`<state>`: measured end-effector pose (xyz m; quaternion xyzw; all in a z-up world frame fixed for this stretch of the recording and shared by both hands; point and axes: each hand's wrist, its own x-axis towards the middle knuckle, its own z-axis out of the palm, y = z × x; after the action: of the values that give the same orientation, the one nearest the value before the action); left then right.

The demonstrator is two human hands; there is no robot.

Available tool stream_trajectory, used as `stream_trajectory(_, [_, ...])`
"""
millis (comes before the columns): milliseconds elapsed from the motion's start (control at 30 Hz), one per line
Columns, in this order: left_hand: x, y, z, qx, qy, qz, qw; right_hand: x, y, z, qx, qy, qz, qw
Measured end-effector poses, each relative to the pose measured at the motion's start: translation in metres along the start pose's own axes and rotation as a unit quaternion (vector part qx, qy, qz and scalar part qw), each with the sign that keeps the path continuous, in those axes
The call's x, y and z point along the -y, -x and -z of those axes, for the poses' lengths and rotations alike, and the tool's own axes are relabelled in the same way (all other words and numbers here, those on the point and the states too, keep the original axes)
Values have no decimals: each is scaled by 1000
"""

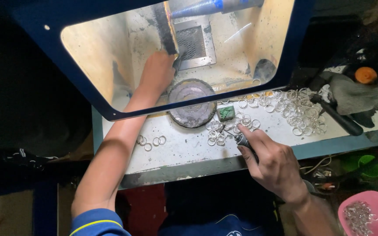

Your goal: Using a handheld rotary tool to polish and finish small metal rings at a jewelry workbench.

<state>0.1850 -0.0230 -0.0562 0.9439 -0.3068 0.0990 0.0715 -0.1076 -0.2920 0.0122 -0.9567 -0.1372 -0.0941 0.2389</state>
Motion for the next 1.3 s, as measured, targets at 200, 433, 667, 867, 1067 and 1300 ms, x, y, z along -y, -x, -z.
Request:
stream_trajectory(200, [0,-16,29,-13,210,167,963,0,0,2,3,-18,-10,1000])
stream_trajectory(433, [0,-31,39,-57,288,154,943,-2,0,1,5,-19,-11,1000])
stream_trajectory(667, [23,-37,6,-3,219,247,944,0,-2,1,15,-17,-18,1000])
stream_trajectory(867, [16,-41,8,10,216,267,939,2,-3,2,17,-17,-17,1000])
stream_trajectory(1067, [18,-39,-5,-40,183,201,961,3,-3,3,7,-20,-15,1000])
stream_trajectory(1300, [7,-39,5,-135,275,66,950,1,-2,0,-5,-46,-25,999])
